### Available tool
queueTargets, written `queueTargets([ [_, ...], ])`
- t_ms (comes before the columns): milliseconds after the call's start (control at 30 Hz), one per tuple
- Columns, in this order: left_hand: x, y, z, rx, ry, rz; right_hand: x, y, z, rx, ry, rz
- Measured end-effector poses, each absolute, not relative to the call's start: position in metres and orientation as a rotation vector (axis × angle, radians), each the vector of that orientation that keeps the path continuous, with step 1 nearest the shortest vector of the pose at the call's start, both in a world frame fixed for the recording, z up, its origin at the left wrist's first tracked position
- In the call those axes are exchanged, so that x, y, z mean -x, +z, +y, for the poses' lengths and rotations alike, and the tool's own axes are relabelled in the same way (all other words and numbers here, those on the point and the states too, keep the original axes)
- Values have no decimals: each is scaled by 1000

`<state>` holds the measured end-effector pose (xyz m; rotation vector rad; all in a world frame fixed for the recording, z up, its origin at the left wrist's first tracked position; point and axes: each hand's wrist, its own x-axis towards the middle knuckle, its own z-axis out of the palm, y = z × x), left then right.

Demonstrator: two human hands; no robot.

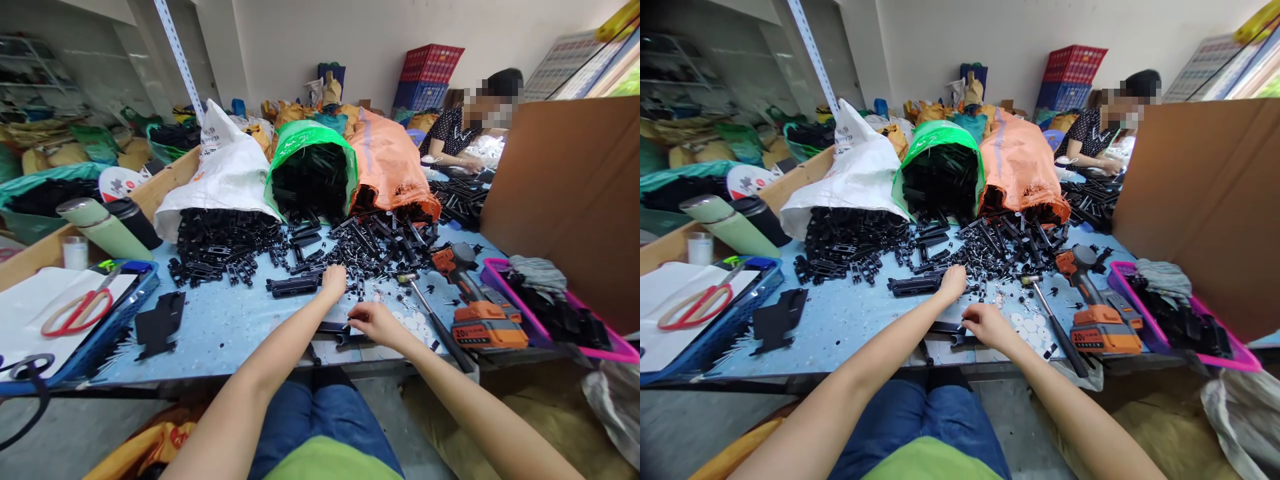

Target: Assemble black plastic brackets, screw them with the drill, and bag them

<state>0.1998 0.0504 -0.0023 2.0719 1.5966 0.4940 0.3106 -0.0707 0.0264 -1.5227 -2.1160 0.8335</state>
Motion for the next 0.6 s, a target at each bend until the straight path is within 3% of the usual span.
queueTargets([
  [167, -133, 13, 17, -1849, 812, 1544, -305, 29, -79, 1637, 613, -2222],
  [333, -51, 4, -36, -1422, 865, 1464, -295, 33, -79, 1582, 416, -2589],
  [467, -41, -10, -61, -942, 909, 1256, -288, 32, -76, 1567, 334, -2712],
  [600, -53, -14, -61, -1008, 949, 1274, -292, 31, -77, 1577, 401, -2617],
])
